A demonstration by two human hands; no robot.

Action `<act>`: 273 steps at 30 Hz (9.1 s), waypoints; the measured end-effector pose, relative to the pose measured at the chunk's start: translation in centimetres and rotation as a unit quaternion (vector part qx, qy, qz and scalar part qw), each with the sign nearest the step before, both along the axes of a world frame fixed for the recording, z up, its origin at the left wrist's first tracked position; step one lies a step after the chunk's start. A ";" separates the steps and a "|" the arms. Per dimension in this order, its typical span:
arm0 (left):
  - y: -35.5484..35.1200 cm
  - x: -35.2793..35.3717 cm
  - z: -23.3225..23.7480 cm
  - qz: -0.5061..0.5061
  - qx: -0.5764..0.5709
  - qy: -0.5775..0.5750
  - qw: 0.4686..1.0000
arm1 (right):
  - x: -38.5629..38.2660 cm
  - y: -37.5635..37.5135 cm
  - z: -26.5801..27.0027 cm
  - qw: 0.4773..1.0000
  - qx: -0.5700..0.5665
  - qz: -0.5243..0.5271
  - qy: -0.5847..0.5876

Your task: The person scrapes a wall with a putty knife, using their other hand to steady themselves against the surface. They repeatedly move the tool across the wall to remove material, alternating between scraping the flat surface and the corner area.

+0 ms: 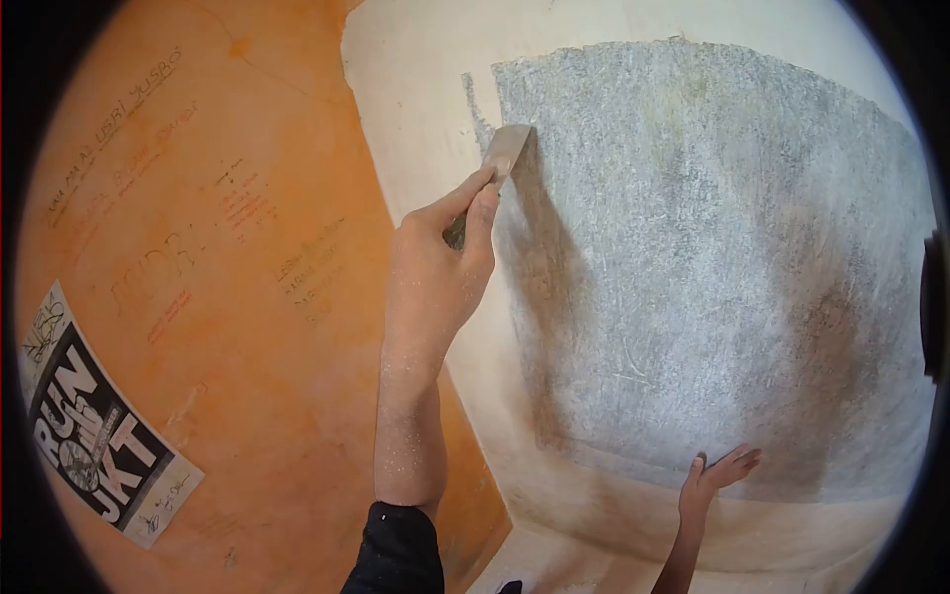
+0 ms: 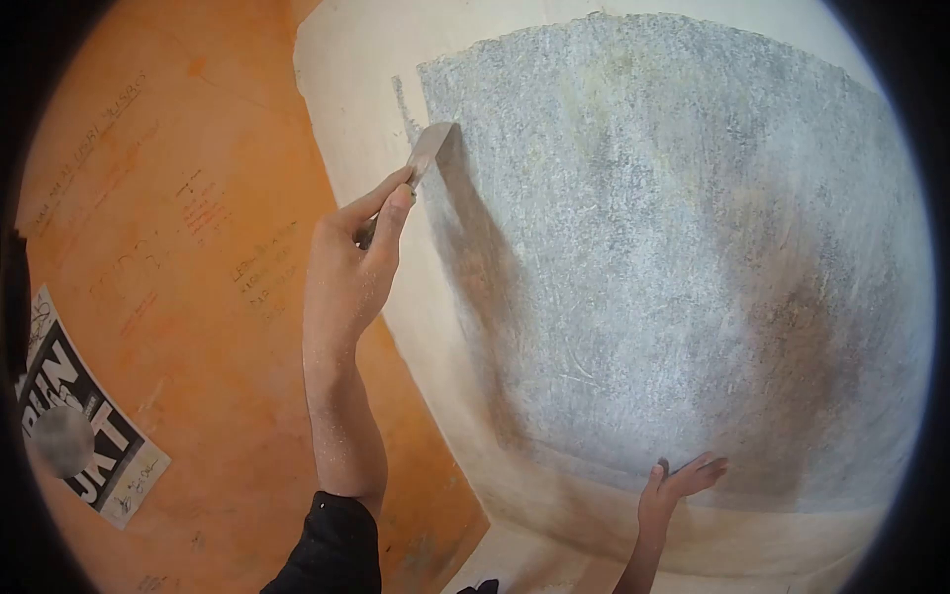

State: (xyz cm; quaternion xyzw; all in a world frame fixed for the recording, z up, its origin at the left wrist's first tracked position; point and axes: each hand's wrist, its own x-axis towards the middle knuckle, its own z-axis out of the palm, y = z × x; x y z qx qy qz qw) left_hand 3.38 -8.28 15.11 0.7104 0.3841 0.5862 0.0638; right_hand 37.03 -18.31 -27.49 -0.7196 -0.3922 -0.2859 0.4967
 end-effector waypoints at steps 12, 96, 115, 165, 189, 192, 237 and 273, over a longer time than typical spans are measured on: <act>0.6 -1.7 -1.2 -0.003 0.013 0.034 0.999 | 0.2 0.7 -1.6 0.999 -0.025 -0.033 -0.002; 3.9 0.4 5.4 0.006 0.130 -0.006 0.992 | 1.5 -1.7 -2.6 0.991 -0.130 0.025 0.019; 0.6 5.3 -18.6 -0.136 -0.058 -0.116 0.982 | -16.4 2.5 12.1 0.871 -0.029 0.471 0.139; 7.7 -5.8 -36.5 -0.195 -0.220 -0.045 0.955 | -25.9 8.1 40.0 0.942 -0.029 -0.111 -0.316; 16.2 -6.0 -21.4 0.015 0.219 -0.171 0.961 | -26.9 8.7 40.7 0.938 -0.025 -0.143 -0.316; 19.6 -6.0 -20.4 0.057 0.328 -0.051 0.942 | -25.5 8.1 39.4 0.939 -0.048 -0.140 -0.310; 21.8 -6.5 -23.7 0.091 0.350 0.099 0.927 | -23.8 9.4 44.9 0.929 0.001 -0.085 -0.360; 22.0 -6.8 -24.0 0.098 0.354 0.103 0.924 | -24.1 5.7 45.6 0.954 -0.108 0.072 -0.269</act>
